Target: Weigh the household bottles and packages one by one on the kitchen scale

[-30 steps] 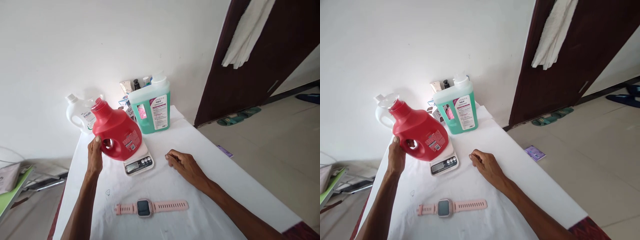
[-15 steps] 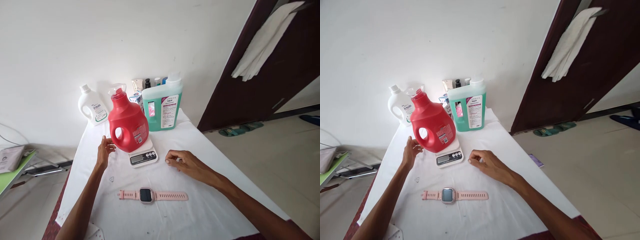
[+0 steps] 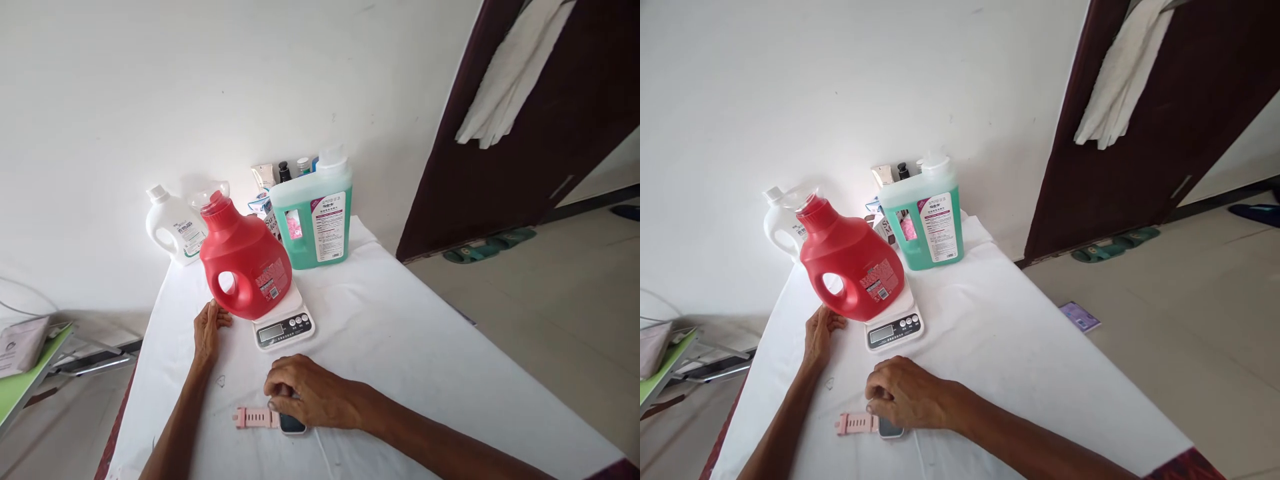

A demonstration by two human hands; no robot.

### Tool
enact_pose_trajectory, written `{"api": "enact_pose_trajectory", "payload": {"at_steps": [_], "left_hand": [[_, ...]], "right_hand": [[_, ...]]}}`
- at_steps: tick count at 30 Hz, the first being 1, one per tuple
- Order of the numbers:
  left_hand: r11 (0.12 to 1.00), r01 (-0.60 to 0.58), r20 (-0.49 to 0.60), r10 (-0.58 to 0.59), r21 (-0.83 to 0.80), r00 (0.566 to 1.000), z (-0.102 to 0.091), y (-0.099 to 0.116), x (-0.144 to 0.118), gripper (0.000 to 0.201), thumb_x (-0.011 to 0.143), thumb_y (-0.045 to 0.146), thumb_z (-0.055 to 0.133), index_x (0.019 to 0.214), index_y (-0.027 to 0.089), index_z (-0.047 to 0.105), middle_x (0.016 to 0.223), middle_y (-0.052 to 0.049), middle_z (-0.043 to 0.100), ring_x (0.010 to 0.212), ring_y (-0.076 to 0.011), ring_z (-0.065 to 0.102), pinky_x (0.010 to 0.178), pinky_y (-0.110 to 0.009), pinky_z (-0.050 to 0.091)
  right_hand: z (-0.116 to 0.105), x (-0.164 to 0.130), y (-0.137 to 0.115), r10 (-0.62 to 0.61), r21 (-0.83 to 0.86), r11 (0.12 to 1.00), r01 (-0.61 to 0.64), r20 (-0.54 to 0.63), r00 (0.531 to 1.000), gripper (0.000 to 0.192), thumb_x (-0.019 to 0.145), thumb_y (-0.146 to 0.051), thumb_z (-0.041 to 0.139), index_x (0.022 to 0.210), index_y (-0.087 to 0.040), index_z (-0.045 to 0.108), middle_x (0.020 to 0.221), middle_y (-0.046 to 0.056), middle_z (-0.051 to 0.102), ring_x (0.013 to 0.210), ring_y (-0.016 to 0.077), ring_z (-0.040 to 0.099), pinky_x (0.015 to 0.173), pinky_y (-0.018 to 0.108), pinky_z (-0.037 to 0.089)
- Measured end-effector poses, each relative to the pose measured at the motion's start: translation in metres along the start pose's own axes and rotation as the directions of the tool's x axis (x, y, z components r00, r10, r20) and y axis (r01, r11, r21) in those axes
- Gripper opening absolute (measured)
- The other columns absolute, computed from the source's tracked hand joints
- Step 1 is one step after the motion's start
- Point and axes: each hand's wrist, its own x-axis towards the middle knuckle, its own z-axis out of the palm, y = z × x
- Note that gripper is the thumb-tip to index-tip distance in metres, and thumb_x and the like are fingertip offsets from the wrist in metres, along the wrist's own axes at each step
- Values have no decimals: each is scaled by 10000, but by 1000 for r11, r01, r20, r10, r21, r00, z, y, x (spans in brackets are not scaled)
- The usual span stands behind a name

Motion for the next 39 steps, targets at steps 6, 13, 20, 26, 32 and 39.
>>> {"api": "enact_pose_trajectory", "payload": {"at_steps": [6,13,20,26,32,39], "left_hand": [[1000,-2,2,2,18,1000,1,1,1,570,827,734,703,770,169,667,665,-28,660,583,-158,608,575,-277,513],[1000,4,24,-4,23,1000,0,0,1,576,861,744,664,778,174,674,662,-28,655,579,-158,595,573,-281,502],[1000,2,36,-3,23,999,0,2,0,575,889,732,639,780,169,685,674,-27,650,589,-156,595,580,-279,501],[997,-21,51,17,74,999,-1,0,2,585,891,741,631,776,170,679,667,-31,656,590,-160,597,583,-283,506],[995,-7,10,6,103,1000,-1,-4,3,570,864,738,665,761,177,665,642,-27,648,588,-179,608,593,-306,524],[990,-123,-111,115,-70,987,7,36,8,632,839,828,622,933,206,679,886,-43,729,802,-211,679,696,-320,549]], "right_hand": [[21,12,-3,-68,-154,985,83,101,993,91,928,-137,675,979,-159,747,976,68,723,924,197,646,890,277,484],[30,22,-2,-75,-103,991,83,74,994,75,917,-114,683,891,-166,731,936,49,712,889,176,645,864,251,490],[-1,5,16,58,232,972,-34,-96,994,121,869,-248,720,803,-158,767,761,3,687,659,123,550,624,233,402],[6,-11,19,153,361,930,-72,-200,968,263,863,-362,696,700,-155,688,675,-12,603,630,120,518,587,236,366],[8,-8,26,18,250,968,36,-210,977,240,844,-315,701,663,-163,662,658,-23,569,610,111,515,594,240,364],[-8,-9,26,28,311,950,12,-124,992,200,827,-240,734,665,-159,647,653,-43,569,614,101,511,584,228,361]]}}
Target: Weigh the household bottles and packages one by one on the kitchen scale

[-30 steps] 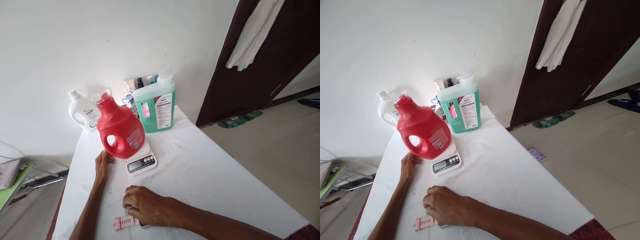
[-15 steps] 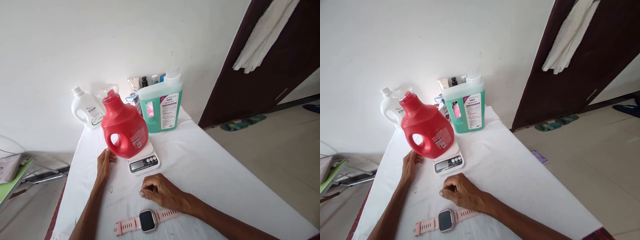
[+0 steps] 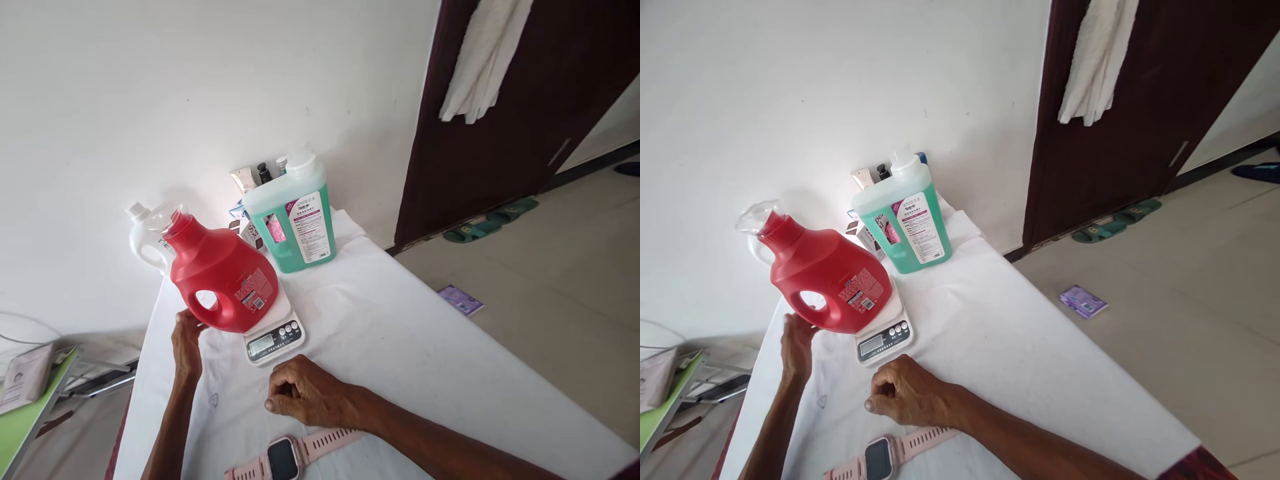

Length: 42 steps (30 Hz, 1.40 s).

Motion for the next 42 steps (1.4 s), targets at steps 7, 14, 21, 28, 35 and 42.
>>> {"api": "enact_pose_trajectory", "payload": {"at_steps": [7,14,21,28,35,42], "left_hand": [[965,-235,110,223,115,969,38,74,1,608,913,787,577,823,193,674,803,-45,681,780,-203,625,691,-307,491],[995,-48,-44,44,-83,998,75,82,-5,720,654,708,887,576,237,348,525,90,279,474,-63,244,447,-248,221],[976,-20,22,25,-217,999,115,97,-20,741,621,775,860,590,247,341,531,97,247,451,-48,209,399,-233,192],[966,60,269,11,-252,963,185,100,-28,762,650,856,780,565,258,316,503,85,212,442,-55,181,411,-259,207],[970,101,362,-15,-219,932,222,68,-25,770,644,835,793,568,248,302,515,79,239,468,-47,197,442,-261,230],[980,36,292,23,-197,956,225,48,-7,707,599,780,842,541,232,398,505,69,294,494,-65,246,480,-269,236]], "right_hand": [[1,0,-2,5,-31,1000,-5,-9,1000,203,830,-178,699,649,-161,609,659,-44,581,631,101,533,576,218,367],[3,2,5,-29,-41,999,29,4,1000,205,837,-188,711,658,-157,614,634,-51,570,614,98,521,577,212,376],[5,1,5,27,-65,997,-28,-11,1000,197,856,-227,720,689,-151,649,649,-43,583,626,101,514,582,212,374],[6,1,0,66,-54,996,-67,-17,998,187,851,-206,702,685,-160,628,663,-47,580,632,98,499,587,227,352],[4,0,-3,45,-33,998,-44,7,999,326,848,-174,673,596,-175,465,628,-61,465,618,84,442,572,241,302],[3,0,-2,75,-68,995,-72,40,996,268,870,-167,695,632,-165,571,669,-39,568,671,111,514,639,234,385]]}}
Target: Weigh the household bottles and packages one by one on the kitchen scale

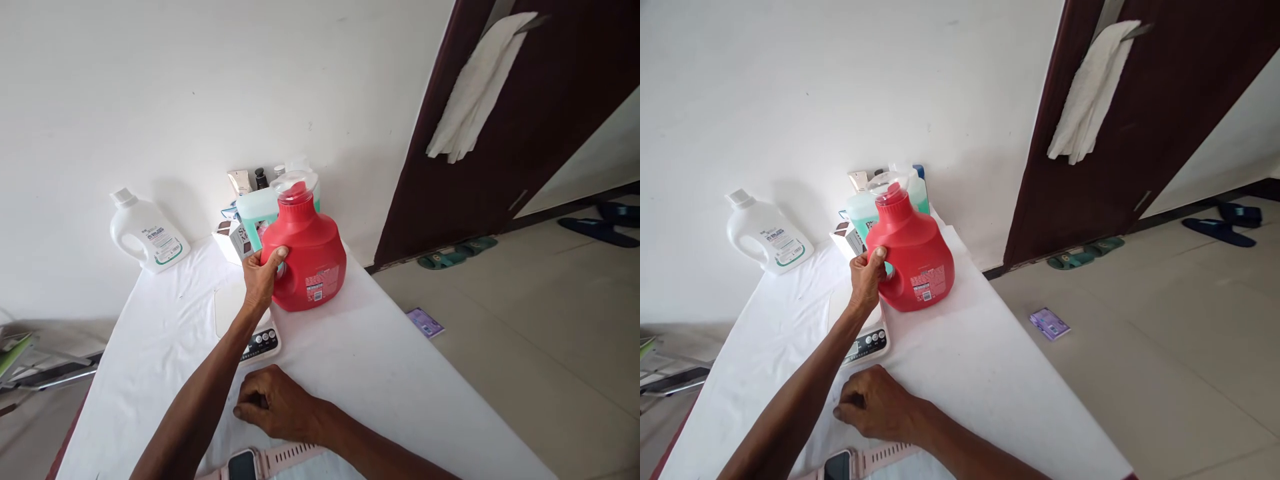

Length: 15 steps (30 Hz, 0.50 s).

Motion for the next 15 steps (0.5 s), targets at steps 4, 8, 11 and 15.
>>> {"api": "enact_pose_trajectory", "payload": {"at_steps": [4,8,11,15], "left_hand": [[999,-39,21,39,-15,999,-6,-4,5,670,604,758,851,542,221,457,526,56,351,518,-80,309,517,-272,293],[1000,-22,87,22,-1,996,-15,-4,6,645,656,762,829,578,210,505,544,48,394,521,-87,337,525,-274,303],[998,-50,204,40,43,978,-31,8,7,582,692,725,843,685,188,620,649,12,544,608,-121,472,603,-280,400],[980,-104,220,65,170,973,-74,22,8,577,772,731,782,896,169,726,890,-56,691,838,-192,611,783,-317,481]], "right_hand": [[1,-1,0,11,9,1000,-11,-9,1000,236,885,-164,687,661,-163,614,696,-33,589,688,117,536,651,237,402],[2,-2,1,-39,26,999,41,-42,998,224,863,-159,692,659,-169,600,681,-42,563,667,111,534,639,236,387],[3,-2,2,-32,23,999,33,-78,996,217,857,-181,688,656,-170,606,686,-28,582,669,120,546,635,243,387],[5,-2,4,-19,23,1000,21,-99,995,177,860,-231,685,696,-166,666,719,-4,629,654,127,558,622,250,396]]}}
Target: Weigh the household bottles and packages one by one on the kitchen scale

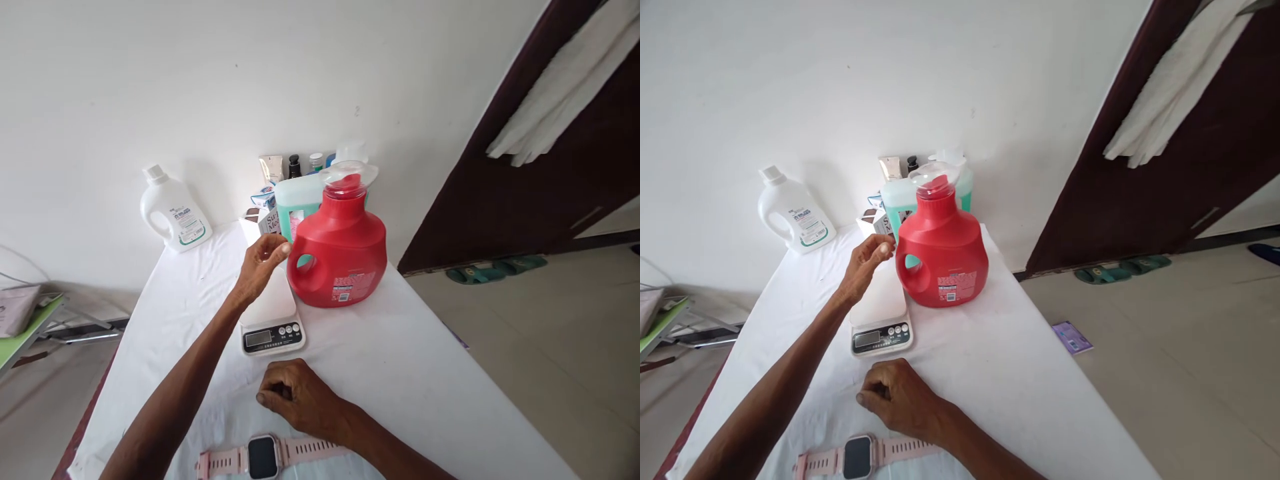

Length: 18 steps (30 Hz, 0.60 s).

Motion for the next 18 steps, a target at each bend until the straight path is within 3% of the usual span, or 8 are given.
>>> {"api": "enact_pose_trajectory", "payload": {"at_steps": [3,6,9,11,13,15,18], "left_hand": [[984,80,-108,-63,160,992,-39,-11,-14,589,863,750,666,942,170,729,954,-80,720,895,-219,638,837,-345,496],[947,179,-222,-121,266,967,-74,-28,-34,584,933,737,571,1038,182,721,1078,-111,741,1025,-264,673,912,-393,515],[918,237,-283,-148,316,948,-99,-42,-54,606,973,726,499,1182,195,701,1292,-149,707,1223,-309,645,1024,-453,507],[910,265,-259,-185,319,948,-108,-49,-62,620,991,716,465,1262,202,681,1418,-163,658,1317,-320,610,1100,-480,478],[904,291,-212,-232,312,949,-109,-55,-64,623,1006,695,448,1329,205,657,1489,-168,620,1376,-320,583,1153,-481,449],[898,304,-162,-265,317,951,-105,-61,-62,619,1023,665,433,1379,200,632,1520,-168,600,1413,-313,559,1174,-463,436],[887,293,-94,-278,356,956,-95,-66,-55,596,1037,647,399,1334,195,651,1470,-155,638,1372,-306,580,1138,-435,462]], "right_hand": [[1,-1,-1,16,18,1000,-15,-5,1000,185,863,-272,689,709,-170,689,717,3,639,649,135,560,613,256,398],[-6,-5,-10,63,114,992,-58,-41,997,316,920,-402,671,693,-182,669,680,3,623,618,144,559,587,266,403],[-24,-9,-23,89,82,994,-68,-292,952,430,981,-537,609,712,-203,651,692,9,620,665,169,586,634,288,451],[-36,-10,-29,93,-32,991,-131,-543,835,433,996,-594,571,815,-217,684,796,33,676,754,199,619,680,306,485],[-42,-8,-28,117,-99,964,-248,-677,726,451,989,-647,543,957,-226,703,967,72,734,834,233,657,681,327,516],[-40,-6,-21,156,-122,933,-338,-711,686,500,959,-686,543,1083,-227,696,1156,115,744,929,273,695,704,364,559],[-28,-4,-11,184,-142,910,-389,-704,686,583,941,-701,538,1266,-232,661,1346,147,701,1137,333,693,869,461,601]]}}
